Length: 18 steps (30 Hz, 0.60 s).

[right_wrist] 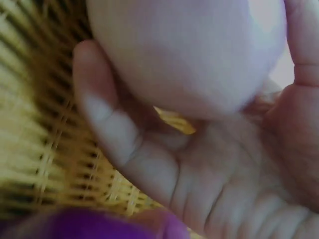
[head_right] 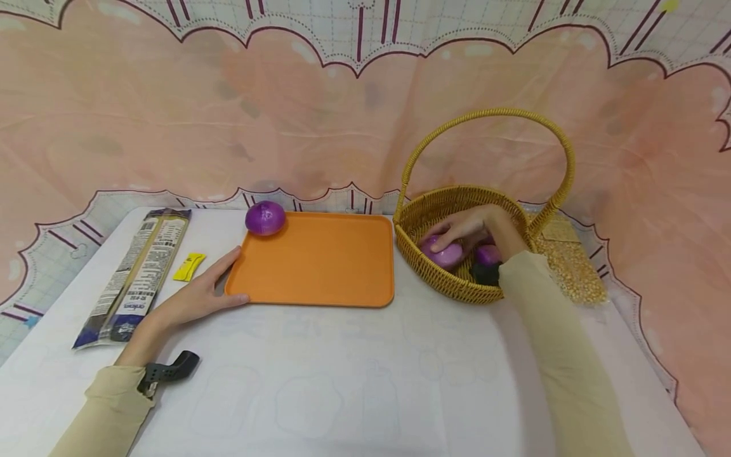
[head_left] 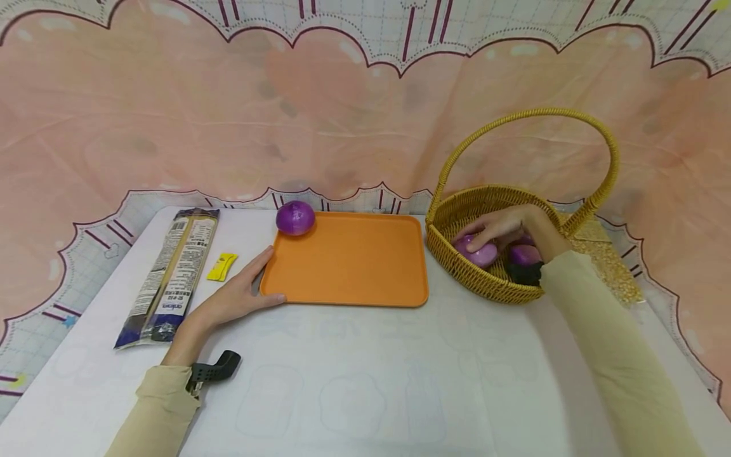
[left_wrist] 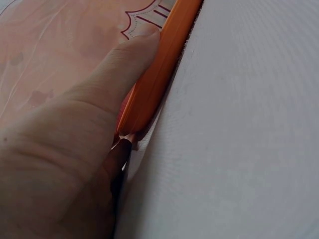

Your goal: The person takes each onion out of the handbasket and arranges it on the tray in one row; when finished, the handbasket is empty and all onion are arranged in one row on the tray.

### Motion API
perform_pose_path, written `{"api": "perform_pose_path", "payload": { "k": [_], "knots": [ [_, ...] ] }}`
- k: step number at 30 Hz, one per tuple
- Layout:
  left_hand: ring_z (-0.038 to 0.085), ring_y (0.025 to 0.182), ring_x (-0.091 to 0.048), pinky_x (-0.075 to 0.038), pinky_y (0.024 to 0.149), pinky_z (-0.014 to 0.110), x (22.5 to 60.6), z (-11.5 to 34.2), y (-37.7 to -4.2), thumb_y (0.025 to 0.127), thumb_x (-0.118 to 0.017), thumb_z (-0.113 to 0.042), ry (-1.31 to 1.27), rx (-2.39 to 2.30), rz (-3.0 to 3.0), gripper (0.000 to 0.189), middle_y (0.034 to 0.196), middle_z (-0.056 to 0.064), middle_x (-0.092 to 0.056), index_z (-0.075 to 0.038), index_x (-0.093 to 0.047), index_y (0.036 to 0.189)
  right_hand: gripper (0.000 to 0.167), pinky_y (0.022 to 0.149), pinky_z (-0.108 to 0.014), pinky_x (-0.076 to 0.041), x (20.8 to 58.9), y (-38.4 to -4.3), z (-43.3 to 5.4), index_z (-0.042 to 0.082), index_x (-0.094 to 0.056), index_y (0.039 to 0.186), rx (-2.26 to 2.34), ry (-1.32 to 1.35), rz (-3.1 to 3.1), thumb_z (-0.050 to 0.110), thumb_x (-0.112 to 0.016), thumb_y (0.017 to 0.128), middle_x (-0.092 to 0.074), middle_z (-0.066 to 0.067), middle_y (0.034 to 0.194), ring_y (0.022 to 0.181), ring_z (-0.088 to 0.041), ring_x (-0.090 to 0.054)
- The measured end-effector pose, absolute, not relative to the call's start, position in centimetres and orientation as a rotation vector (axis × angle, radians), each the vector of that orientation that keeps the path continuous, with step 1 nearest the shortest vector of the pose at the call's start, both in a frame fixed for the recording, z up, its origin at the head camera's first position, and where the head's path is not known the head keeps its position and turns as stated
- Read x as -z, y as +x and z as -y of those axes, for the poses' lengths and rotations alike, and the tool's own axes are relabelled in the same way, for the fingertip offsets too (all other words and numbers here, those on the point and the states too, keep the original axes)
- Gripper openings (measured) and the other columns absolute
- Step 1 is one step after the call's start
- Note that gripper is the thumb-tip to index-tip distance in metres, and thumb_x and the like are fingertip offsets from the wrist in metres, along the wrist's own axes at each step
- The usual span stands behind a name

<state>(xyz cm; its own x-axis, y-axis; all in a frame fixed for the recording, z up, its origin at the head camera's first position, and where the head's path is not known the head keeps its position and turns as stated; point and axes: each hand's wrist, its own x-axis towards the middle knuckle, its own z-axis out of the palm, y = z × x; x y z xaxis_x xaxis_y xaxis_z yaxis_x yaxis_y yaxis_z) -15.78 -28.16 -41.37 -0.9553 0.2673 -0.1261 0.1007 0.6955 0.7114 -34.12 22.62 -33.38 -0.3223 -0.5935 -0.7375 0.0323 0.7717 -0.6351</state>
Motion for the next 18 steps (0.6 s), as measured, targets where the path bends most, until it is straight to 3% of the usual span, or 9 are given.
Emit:
{"api": "perform_pose_path", "payload": {
  "k": [18],
  "knots": [
    [0.039,0.151,-0.005,-0.009,0.120,0.062,41.5,28.2,-15.9,0.085,-0.072,-0.044,0.297,-1.122,-2.672,0.104,0.165,0.012,-0.003,-0.014,-0.003,0.158,0.064,0.100,-0.033,-0.051,33.9,-34.9,-21.0,0.006,-0.036,0.148,0.630,-0.419,-1.821,0.035,-0.058,0.095,-0.052,-0.013,0.136,0.113,-0.018,-0.059]
  ]
}}
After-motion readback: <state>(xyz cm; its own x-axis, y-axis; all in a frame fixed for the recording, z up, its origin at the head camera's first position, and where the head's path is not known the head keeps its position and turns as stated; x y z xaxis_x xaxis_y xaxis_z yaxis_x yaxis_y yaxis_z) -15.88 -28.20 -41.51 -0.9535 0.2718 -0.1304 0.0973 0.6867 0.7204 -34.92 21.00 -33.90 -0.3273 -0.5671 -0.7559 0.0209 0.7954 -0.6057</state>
